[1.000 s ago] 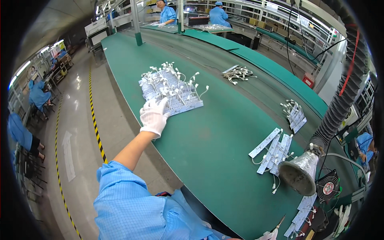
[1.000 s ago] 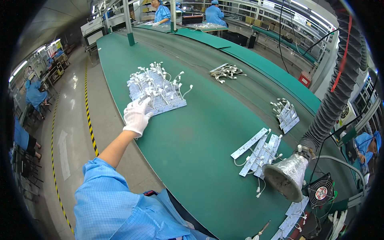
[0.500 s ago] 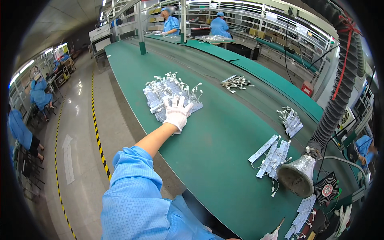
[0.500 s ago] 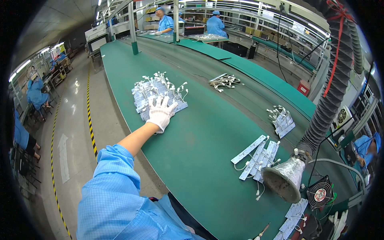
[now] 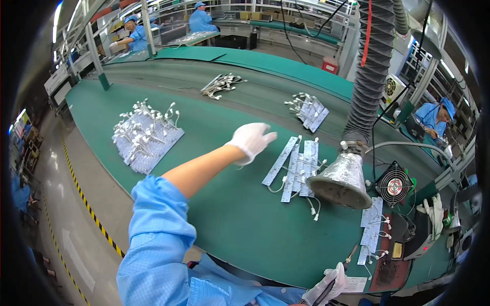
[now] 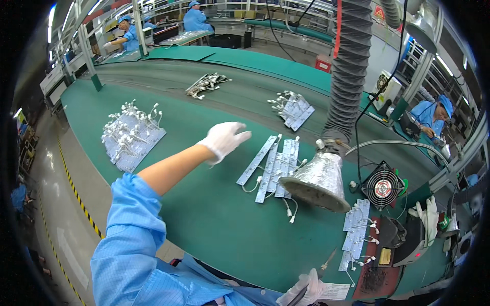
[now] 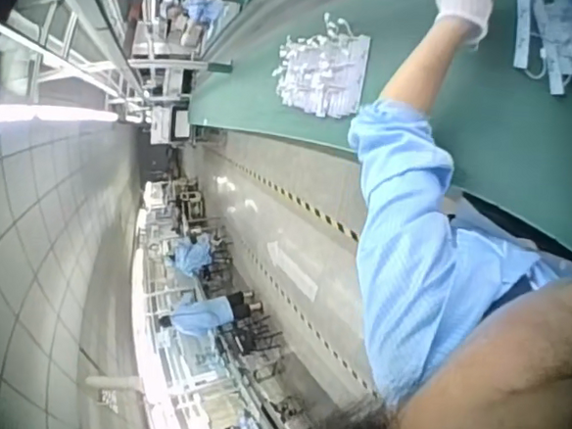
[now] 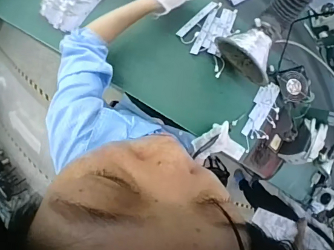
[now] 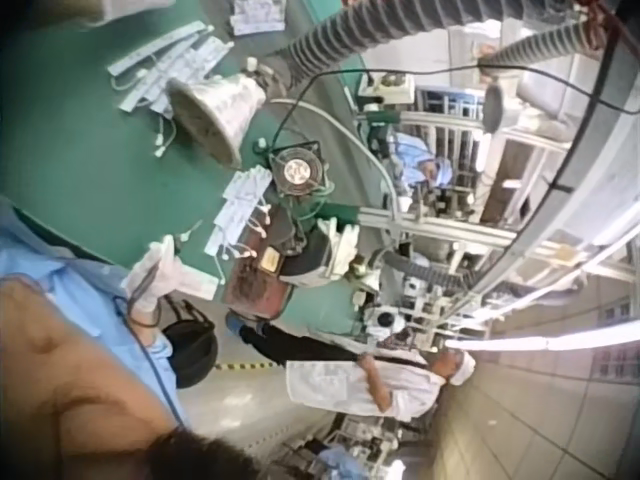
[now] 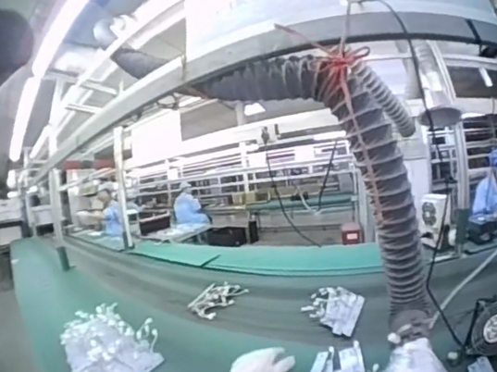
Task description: Solder wires onto electronic circuit board strips at a manual assembly station.
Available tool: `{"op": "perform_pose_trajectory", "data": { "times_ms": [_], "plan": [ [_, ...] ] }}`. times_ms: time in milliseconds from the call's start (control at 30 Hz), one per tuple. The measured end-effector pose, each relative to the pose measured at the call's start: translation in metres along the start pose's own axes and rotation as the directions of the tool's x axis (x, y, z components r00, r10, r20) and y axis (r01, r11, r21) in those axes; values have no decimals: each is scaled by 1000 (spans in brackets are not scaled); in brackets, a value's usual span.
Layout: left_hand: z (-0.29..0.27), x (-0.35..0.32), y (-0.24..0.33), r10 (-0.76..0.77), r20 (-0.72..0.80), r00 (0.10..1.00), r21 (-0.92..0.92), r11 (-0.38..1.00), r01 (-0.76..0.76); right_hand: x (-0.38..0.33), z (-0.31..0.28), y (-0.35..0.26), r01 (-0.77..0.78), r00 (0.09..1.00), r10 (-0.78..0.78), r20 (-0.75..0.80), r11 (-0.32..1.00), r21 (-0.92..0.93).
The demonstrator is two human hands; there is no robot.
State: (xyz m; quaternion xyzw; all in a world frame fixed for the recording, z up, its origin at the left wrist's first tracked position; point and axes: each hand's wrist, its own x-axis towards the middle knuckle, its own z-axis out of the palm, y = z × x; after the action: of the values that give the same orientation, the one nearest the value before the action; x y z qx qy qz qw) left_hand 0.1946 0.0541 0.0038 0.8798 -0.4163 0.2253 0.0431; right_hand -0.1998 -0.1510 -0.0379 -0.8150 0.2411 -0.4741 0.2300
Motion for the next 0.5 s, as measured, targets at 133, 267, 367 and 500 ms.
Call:
{"op": "perform_pose_trajectory", "data": {
  "times_ms": [133, 267, 367, 500],
  "plan": [
    [26, 115, 36, -227, 416, 881, 12, 970, 244, 3, -7, 1, -603, 797, 581, 163, 767, 218],
    [72, 178, 42, -573, 474, 668, -248, 642, 726, -20, -7, 39, -75, 944, 123, 307, 984, -163],
    [84, 203, 48, -639, 455, 620, -209, 600, 772, -16, -7, 41, -111, 939, 169, 300, 973, -203],
    [106, 237, 76, -647, 382, 660, -135, 667, 733, -3, -1, 30, 16, 987, 18, 162, 979, -204]
  ]
}}
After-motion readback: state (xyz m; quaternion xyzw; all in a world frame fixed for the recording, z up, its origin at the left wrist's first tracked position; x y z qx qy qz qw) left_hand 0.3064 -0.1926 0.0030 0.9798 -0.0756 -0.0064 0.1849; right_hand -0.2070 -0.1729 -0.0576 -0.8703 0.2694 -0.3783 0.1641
